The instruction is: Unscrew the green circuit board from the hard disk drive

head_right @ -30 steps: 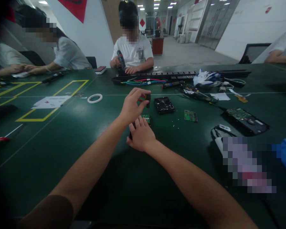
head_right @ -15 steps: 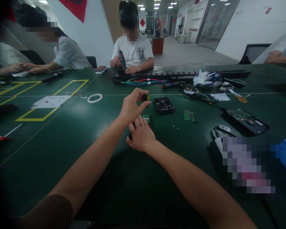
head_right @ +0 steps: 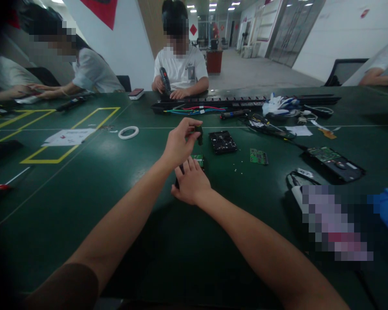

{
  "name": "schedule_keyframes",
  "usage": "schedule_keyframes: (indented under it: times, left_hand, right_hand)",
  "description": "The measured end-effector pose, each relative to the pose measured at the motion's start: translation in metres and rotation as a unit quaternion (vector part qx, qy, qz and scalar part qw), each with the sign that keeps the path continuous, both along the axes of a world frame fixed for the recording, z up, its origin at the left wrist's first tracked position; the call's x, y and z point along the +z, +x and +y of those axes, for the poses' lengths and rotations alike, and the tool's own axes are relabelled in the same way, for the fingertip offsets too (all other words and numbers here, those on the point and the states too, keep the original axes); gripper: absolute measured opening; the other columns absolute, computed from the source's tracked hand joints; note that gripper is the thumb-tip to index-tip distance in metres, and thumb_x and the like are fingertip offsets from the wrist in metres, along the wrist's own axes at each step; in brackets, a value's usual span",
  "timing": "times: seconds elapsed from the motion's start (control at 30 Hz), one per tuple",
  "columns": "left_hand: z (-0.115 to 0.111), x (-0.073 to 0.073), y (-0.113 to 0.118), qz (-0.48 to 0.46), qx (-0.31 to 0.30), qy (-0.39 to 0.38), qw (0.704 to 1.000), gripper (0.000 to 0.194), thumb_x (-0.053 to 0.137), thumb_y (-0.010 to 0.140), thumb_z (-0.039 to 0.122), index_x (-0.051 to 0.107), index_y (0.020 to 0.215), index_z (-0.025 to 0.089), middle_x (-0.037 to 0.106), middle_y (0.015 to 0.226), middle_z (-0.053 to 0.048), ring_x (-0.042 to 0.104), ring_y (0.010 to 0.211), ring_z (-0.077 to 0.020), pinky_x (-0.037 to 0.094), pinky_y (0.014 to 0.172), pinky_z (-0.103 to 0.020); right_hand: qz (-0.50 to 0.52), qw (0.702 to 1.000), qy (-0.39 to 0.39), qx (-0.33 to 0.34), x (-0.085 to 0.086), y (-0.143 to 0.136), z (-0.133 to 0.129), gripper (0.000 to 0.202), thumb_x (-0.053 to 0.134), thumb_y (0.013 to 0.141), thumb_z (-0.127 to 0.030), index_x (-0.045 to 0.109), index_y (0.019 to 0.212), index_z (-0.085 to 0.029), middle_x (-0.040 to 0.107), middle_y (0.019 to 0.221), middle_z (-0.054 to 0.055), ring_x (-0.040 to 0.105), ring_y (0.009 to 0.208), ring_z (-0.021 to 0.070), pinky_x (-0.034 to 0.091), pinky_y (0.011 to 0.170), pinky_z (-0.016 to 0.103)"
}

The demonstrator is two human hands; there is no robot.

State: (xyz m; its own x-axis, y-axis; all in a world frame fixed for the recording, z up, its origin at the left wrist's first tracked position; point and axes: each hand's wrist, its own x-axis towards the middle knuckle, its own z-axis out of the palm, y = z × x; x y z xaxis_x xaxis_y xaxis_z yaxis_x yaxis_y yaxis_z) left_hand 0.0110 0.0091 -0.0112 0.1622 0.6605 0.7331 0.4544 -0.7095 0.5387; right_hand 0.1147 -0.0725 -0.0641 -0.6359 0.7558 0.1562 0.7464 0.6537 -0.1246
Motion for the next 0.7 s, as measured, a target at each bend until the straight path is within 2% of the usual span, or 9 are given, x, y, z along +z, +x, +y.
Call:
schedule_keyframes:
  times: [0.1, 0.2, 0.47, 0.57, 0.7]
  left_hand:
    - [-0.0005, -0.0016, 0.0013, 0.002, -0.009, -0.011, 1.0, 0.028, 0.063, 0.096, 0.012, 0.059, 0.122, 0.024, 0.072, 0.122, -0.006, 0.071, 0.104, -0.0191, 0.06, 0.092, -0.037]
    - [-0.0012, -0.0034, 0.0036, -0.012, 0.0, -0.01, 1.0, 0.028, 0.073, 0.092, 0.019, 0.059, 0.117, 0.023, 0.069, 0.122, -0.006, 0.069, 0.102, -0.0181, 0.062, 0.087, -0.033]
    - [-0.0026, -0.0031, 0.0041, -0.048, 0.048, 0.01, 0.998, 0.03, 0.081, 0.085, 0.017, 0.058, 0.104, 0.02, 0.059, 0.114, -0.005, 0.065, 0.101, -0.0177, 0.065, 0.073, -0.027]
    - [-0.0036, -0.0018, 0.0042, -0.039, 0.058, 0.013, 0.997, 0.025, 0.077, 0.087, 0.014, 0.059, 0.104, 0.02, 0.059, 0.113, -0.005, 0.063, 0.104, -0.0188, 0.065, 0.073, -0.027]
    - [-0.0042, 0.0004, 0.0044, -0.013, 0.023, 0.02, 0.999, 0.024, 0.069, 0.09, 0.009, 0.061, 0.109, 0.022, 0.064, 0.116, -0.005, 0.064, 0.108, -0.0187, 0.064, 0.084, -0.031]
  right_hand:
    - [0.001, 1.0, -0.002, 0.002, 0.0002, 0.0002, -0.0003, 0.073, 0.051, 0.094, -0.056, 0.046, 0.151, -0.01, 0.043, 0.163, 0.024, 0.028, 0.158, 0.0407, 0.017, 0.131, 0.056]
    - [0.0, 1.0, -0.004, 0.007, 0.0002, 0.0, 0.0001, 0.073, 0.05, 0.095, -0.056, 0.047, 0.151, -0.01, 0.044, 0.162, 0.024, 0.03, 0.157, 0.0412, 0.018, 0.13, 0.056]
    - [0.003, 1.0, 0.006, 0.003, -0.0036, -0.0012, 0.0015, 0.074, 0.052, 0.093, -0.056, 0.047, 0.151, -0.01, 0.045, 0.162, 0.024, 0.03, 0.157, 0.0416, 0.018, 0.131, 0.056]
    - [0.003, 1.0, 0.01, 0.005, -0.0048, -0.0011, 0.0018, 0.074, 0.051, 0.094, -0.056, 0.047, 0.151, -0.009, 0.045, 0.161, 0.026, 0.031, 0.157, 0.0419, 0.017, 0.131, 0.056]
    - [0.001, 1.0, 0.011, 0.007, -0.0049, -0.0005, 0.0018, 0.073, 0.048, 0.095, -0.057, 0.048, 0.15, -0.01, 0.047, 0.16, 0.025, 0.034, 0.155, 0.0418, 0.016, 0.131, 0.057]
